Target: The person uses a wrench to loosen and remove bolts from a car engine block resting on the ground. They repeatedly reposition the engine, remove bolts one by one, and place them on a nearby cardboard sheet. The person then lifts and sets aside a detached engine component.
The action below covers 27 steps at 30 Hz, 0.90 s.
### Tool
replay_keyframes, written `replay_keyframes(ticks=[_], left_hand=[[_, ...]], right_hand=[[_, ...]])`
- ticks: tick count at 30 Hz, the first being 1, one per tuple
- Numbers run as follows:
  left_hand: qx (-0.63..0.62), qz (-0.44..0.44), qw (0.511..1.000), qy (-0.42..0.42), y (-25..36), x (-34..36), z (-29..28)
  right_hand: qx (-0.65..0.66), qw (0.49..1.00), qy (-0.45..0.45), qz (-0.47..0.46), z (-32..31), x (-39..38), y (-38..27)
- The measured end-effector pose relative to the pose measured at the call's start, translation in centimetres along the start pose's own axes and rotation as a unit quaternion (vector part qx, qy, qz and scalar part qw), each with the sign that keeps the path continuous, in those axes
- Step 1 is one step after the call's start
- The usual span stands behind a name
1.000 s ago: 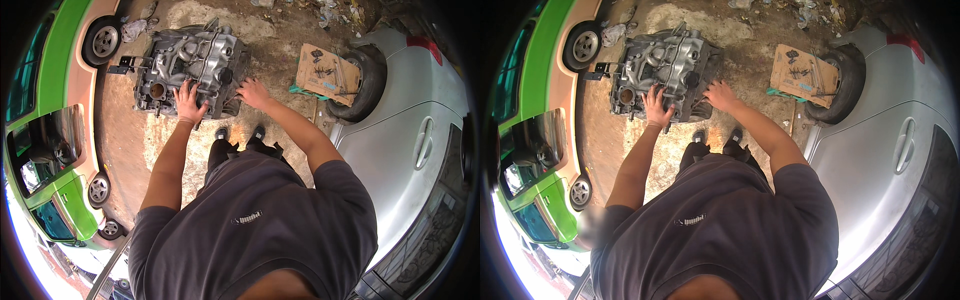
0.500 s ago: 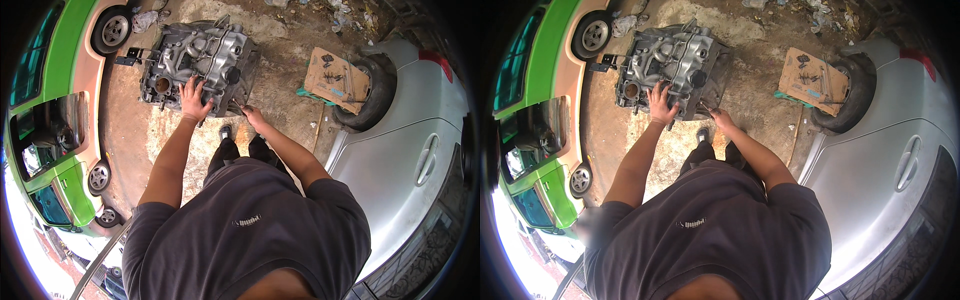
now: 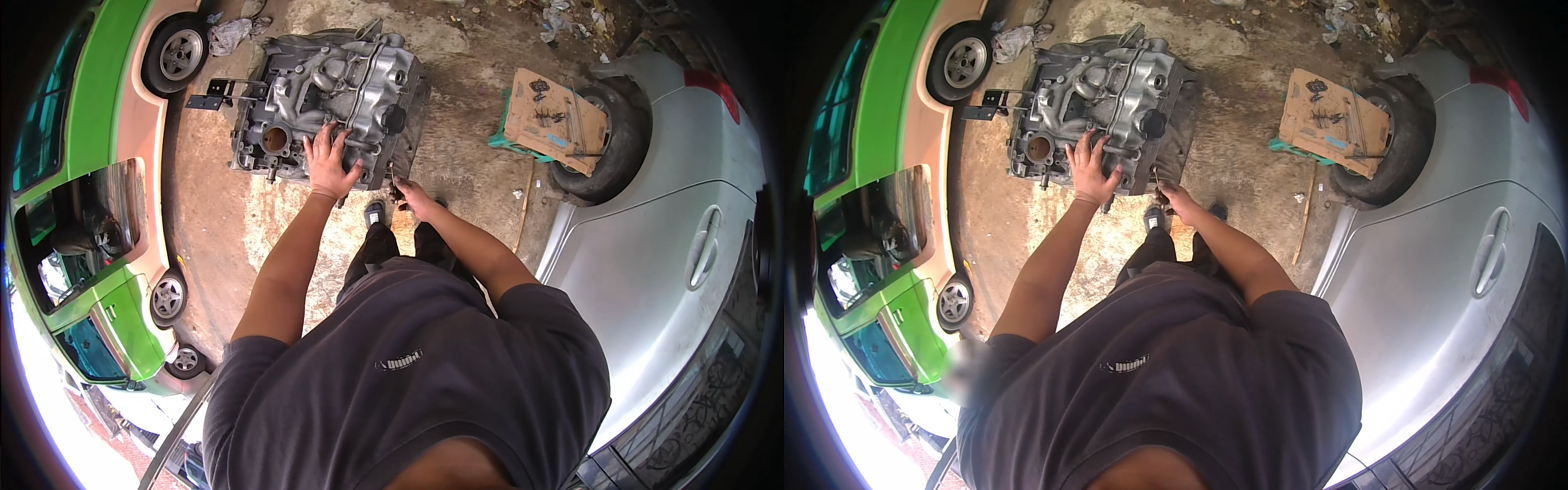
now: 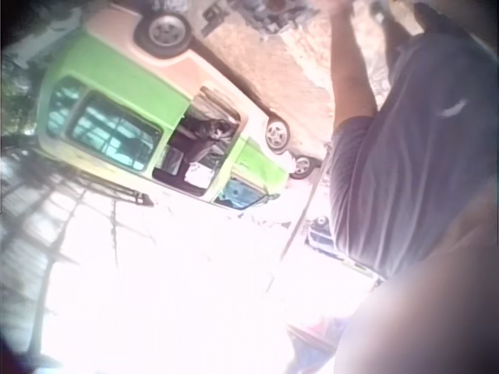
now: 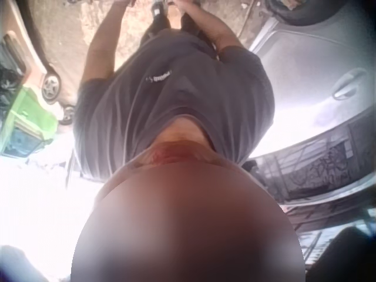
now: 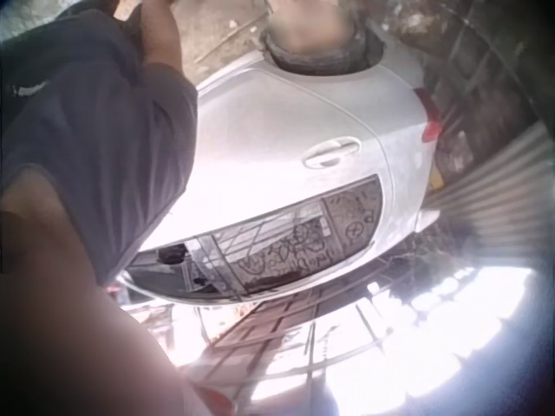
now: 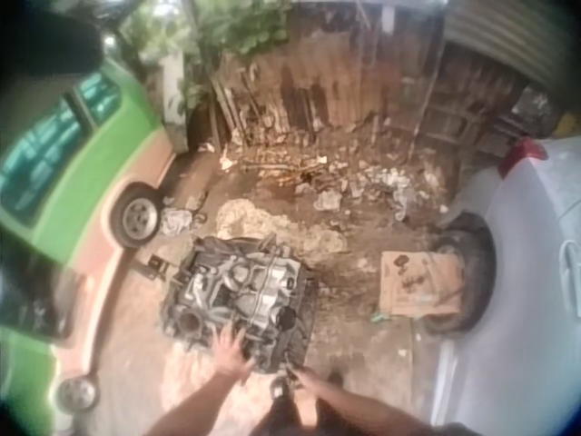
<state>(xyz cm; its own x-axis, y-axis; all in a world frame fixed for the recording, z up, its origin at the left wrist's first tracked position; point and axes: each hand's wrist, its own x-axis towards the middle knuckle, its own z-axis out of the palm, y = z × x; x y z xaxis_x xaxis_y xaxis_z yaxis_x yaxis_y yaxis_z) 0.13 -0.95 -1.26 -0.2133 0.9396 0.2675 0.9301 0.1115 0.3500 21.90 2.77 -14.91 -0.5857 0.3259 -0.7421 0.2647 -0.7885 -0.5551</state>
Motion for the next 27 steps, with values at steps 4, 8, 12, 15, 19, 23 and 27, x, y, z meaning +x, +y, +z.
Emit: replay_keyframes(ticks=[4, 8, 12, 15, 19, 23, 27], left_hand=[[0.002, -0.006, 1.000, -0.013, -0.1, 0.0, 0.0], [-0.006, -0.001, 1.000, -0.009, -0.3, 0.0, 0.0], [-0.012, 0.000, 1.000, -0.005, -0.2, -0.1, 0.0], [-0.011, -0.001, 1.000, -0.006, -0.2, 0.0, -0.1], [-0.005, -0.004, 1.000, -0.012, 0.0, -0.1, -0.2], [-0.008, 0.000, 1.000, -0.010, -0.1, 0.0, -0.2], [-0.020, 0.007, 1.000, -0.003, -0.3, -0.1, -0.1]], right_hand=[[-0.107, 0.992, 0.038, -0.050, -1.2, 2.1, 0.6], [-0.263, 0.956, 0.025, -0.127, -3.3, 3.3, -1.5], [-0.521, 0.845, 0.011, -0.121, -5.3, 1.3, -8.0], [-0.744, 0.614, 0.078, -0.251, -4.4, -0.9, -13.1], [-0.850, 0.468, 0.022, -0.240, -2.4, -2.7, -17.6], [-0.835, 0.476, 0.046, -0.271, -2.2, -4.0, -16.5], [-0.727, 0.618, 0.155, -0.255, -2.8, -5.4, -11.8]])
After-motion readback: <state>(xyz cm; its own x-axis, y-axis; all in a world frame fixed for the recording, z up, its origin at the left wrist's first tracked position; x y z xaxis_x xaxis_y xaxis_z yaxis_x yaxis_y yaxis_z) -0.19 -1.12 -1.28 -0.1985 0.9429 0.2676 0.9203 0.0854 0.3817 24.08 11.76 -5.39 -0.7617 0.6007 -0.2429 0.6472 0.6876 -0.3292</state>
